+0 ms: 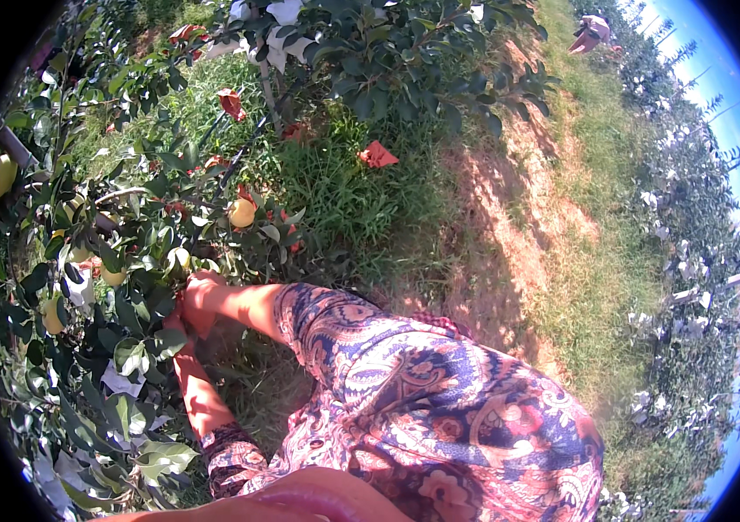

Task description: The person removes protective paper bags from apples hanging on trees in an orchard. They reach up to the branches, carefully open the folded tops of the bags, and pull them down to reveal the fruit inside.

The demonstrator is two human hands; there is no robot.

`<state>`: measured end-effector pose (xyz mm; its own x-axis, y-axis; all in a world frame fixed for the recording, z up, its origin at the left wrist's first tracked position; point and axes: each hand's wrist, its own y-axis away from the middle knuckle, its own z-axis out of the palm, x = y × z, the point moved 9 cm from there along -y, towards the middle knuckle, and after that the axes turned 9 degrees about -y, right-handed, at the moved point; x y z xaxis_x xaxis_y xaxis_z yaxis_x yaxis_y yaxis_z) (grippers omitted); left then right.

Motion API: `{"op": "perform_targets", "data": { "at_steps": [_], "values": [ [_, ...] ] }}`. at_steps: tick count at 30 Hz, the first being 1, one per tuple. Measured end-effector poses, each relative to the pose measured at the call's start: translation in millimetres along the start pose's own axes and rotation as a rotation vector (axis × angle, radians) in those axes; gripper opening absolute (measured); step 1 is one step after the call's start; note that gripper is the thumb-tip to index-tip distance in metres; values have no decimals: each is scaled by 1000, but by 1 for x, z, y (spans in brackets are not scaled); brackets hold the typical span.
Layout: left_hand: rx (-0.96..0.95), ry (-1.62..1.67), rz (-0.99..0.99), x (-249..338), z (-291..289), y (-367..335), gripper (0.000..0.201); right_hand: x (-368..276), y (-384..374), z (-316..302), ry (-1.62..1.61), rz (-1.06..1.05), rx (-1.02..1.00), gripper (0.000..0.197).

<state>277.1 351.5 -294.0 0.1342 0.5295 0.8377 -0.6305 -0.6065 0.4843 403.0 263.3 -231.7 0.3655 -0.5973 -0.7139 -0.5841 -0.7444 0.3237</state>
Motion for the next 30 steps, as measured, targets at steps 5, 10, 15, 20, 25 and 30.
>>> {"op": "perform_targets", "data": {
  "at_steps": [5, 10, 15, 20, 25, 30],
  "values": [
    [102, -8, 56, 7, -21, 18, 25, -28, 7, 29, 157, -26, -190, 32],
    [-151, -60, 23, 17, 39, 10, 32, 26, -40, 51, 212, 30, -222, 35],
    [112, -81, -36, -7, -40, 13, 33, -21, -22, 38, 234, -42, -180, 27],
    [31, -128, 296, 16, 3, 38, 31, -16, -20, 35, 551, -321, -334, 20],
    [71, -175, 366, 28, 21, 47, 30, 43, -38, 15, -105, 74, -124, 28],
    [101, -279, 394, 30, 8, 46, 30, -3, 6, -11, -142, 47, -51, 29]
  ]
}}
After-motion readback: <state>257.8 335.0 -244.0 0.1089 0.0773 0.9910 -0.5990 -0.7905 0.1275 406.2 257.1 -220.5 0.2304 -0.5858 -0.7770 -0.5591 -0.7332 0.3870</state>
